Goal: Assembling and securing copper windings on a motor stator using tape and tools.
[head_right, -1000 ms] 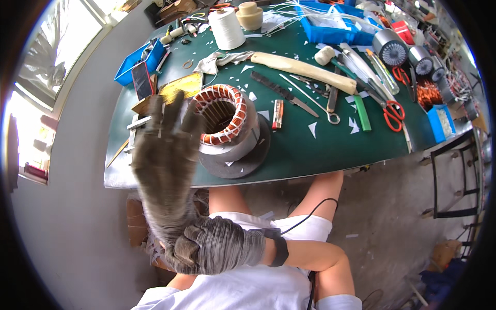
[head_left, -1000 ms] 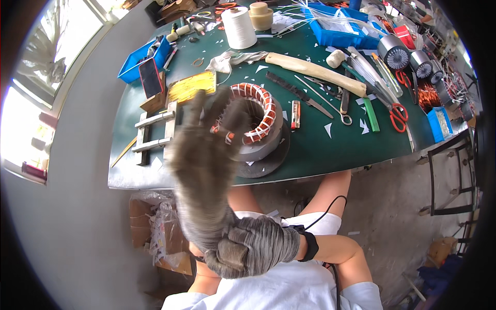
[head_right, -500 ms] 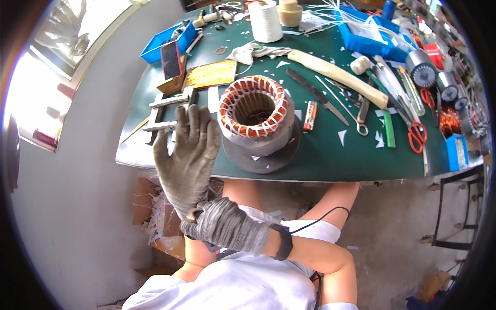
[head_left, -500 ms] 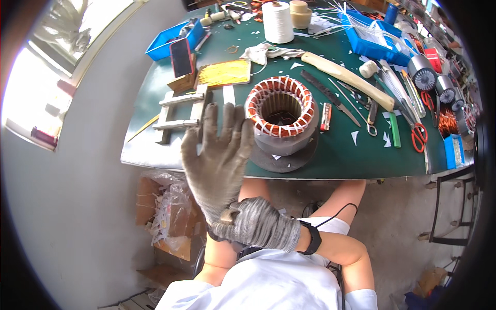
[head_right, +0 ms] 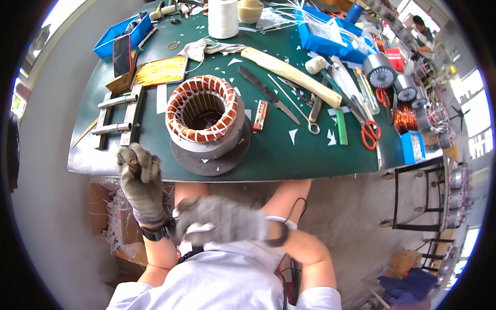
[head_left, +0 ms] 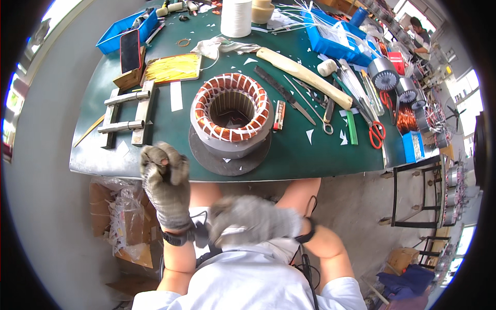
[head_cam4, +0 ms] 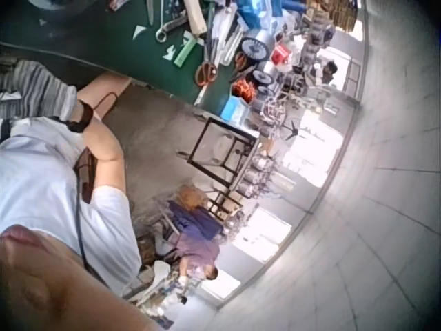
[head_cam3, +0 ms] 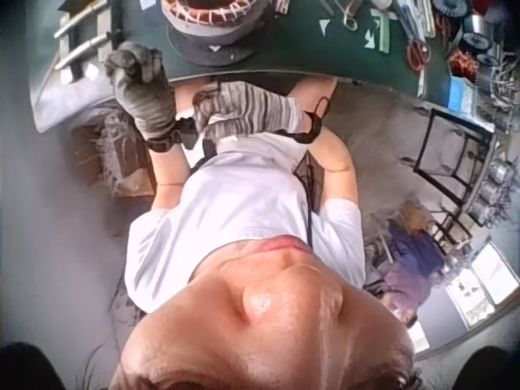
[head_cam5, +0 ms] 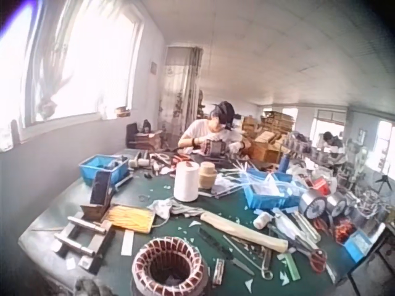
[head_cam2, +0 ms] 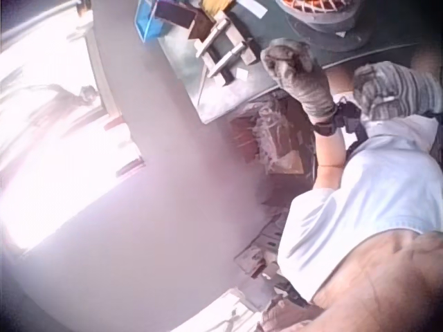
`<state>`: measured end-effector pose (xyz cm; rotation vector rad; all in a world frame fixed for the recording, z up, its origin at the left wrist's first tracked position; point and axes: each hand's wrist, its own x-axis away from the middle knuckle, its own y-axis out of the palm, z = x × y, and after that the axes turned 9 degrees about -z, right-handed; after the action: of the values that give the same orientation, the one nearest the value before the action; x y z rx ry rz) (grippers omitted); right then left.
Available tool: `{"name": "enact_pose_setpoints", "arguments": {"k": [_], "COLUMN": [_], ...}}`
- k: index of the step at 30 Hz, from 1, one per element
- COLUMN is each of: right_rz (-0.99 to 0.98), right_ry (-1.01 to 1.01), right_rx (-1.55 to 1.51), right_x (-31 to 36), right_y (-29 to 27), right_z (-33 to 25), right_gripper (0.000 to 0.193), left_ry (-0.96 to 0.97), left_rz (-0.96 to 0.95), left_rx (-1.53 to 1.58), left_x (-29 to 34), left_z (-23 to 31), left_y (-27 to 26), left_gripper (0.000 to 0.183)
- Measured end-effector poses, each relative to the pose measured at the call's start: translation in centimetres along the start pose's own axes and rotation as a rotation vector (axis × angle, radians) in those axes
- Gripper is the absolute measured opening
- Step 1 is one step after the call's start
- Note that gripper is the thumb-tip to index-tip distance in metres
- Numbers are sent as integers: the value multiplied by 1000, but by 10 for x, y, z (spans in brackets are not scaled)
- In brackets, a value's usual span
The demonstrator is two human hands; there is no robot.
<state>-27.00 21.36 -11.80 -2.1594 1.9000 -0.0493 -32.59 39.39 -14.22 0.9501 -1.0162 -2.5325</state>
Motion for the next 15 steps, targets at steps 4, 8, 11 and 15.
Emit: {"name": "enact_pose_setpoints", "arguments": {"k": [4,8,11,15], "right_rz": [971,827,603,923], "right_ry": [215,1003,1436,913], "right_rx": [662,1480,1489,898], "right_x": [57,115,110,155], "right_y": [-122,-253,-268,-293], "right_z": [6,81,107,101], "right_gripper": [11,47,56,53], "left_ry": [30,1,141,25], "left_rz": [402,50,9,-87], "left_rx": [-723,-1126,-1122,-797], "left_x": [-19,-49,-50,-61], "left_z": [-8,-67,-80,-78], "left_y": [22,35,13,9], "left_gripper": [26,51,53,62]}}
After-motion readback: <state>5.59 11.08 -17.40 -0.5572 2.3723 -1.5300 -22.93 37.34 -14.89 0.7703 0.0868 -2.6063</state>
